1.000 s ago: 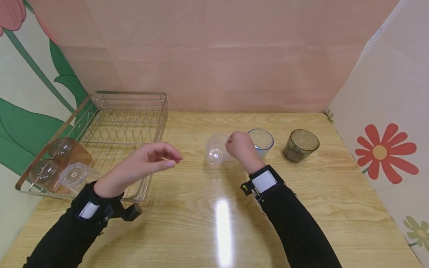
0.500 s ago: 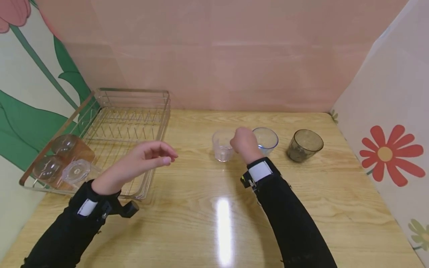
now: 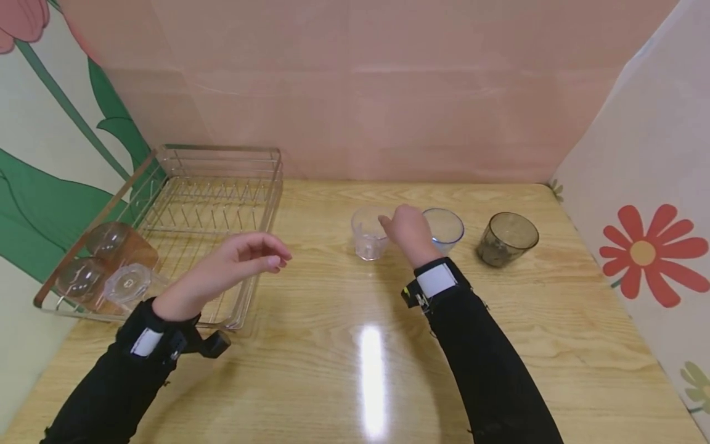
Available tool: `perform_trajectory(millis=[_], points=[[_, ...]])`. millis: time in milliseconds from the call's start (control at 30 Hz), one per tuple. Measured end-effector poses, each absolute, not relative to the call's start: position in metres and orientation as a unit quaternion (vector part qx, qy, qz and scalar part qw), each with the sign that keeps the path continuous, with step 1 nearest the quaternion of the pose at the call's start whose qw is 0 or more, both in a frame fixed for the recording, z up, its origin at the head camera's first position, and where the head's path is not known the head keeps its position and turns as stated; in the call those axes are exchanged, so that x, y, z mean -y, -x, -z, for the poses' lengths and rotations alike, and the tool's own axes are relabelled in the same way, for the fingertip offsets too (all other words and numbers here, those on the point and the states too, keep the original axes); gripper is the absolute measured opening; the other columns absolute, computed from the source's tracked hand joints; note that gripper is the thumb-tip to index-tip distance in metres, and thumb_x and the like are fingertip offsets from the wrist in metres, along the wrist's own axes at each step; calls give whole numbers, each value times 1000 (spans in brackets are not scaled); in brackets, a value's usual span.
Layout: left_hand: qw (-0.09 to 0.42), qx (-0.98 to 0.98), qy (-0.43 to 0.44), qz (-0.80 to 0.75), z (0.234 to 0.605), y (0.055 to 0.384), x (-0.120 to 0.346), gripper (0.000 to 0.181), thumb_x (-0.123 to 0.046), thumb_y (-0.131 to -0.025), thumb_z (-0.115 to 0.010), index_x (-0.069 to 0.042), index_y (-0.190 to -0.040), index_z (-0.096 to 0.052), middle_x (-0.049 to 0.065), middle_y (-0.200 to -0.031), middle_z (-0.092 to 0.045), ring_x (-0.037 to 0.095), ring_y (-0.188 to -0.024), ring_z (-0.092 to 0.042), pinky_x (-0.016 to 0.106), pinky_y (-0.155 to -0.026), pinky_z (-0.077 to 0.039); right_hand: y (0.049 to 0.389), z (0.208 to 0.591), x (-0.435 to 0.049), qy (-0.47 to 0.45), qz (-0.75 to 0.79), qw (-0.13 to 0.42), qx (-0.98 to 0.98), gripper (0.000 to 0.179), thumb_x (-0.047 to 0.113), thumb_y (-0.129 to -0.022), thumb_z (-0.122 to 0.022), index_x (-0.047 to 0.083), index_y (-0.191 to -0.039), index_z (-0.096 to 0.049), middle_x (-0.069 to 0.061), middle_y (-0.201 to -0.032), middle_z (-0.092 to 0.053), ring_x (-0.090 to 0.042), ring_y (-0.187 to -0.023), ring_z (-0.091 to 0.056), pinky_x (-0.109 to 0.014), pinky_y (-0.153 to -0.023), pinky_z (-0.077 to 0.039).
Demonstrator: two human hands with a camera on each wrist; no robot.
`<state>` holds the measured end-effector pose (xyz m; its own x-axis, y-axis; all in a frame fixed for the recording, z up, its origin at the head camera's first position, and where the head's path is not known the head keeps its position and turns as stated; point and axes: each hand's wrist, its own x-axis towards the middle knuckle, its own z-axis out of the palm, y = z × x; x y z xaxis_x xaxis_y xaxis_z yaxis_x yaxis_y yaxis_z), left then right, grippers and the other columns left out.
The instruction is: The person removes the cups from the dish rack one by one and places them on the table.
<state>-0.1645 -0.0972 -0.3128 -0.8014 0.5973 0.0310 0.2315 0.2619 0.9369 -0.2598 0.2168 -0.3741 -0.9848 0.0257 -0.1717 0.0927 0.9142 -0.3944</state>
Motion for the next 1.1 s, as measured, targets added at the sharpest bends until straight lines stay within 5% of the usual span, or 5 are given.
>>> perform_trajectory(millis=[167,267,400,667,1100], points=[[143,-794,-268,-527,311,166,108,22,-12,-93,-57,-3,-112,-60,16,-112,-62,26,-101,-57,44,-88,-50,247,366,-229,18,201,34,-979,50,35,-96,-48,5,-57,-54,-3,-50,-48,-18,-46,-44,-32,-46,-37],[110,-820,-275,-490,309,166,120,22,-12,-92,-57,-1,-111,-60,17,-112,-63,24,-101,-58,46,-88,-51,232,357,-235,45,199,24,-979,43,33,-96,-48,-6,-86,-64,-20,-72,-64,-30,-67,-60,-43,-62,-50],[86,-852,-262,-446,306,165,146,22,-12,-93,-57,-1,-111,-60,18,-113,-64,26,-101,-59,49,-87,-52,205,348,-248,69,196,38,-977,50,34,-98,-45,-10,-119,-56,-31,-107,-65,-40,-96,-62,-55,-81,-52],[55,-946,-168,-270,293,163,221,40,-28,-95,-54,0,-124,-54,29,-123,-57,42,-108,-53,61,-85,-47,161,342,-270,106,188,5,-976,48,36,-96,-49,-7,-116,-60,-25,-99,-71,-37,-87,-67,-55,-75,-53],[124,-963,-150,-186,312,161,279,48,-29,-93,-57,7,-124,-51,34,-120,-57,49,-105,-54,61,-81,-48,145,333,-268,136,201,-7,-970,48,35,-96,-51,-5,-120,-58,-23,-96,-72,-35,-86,-68,-54,-74,-55]])
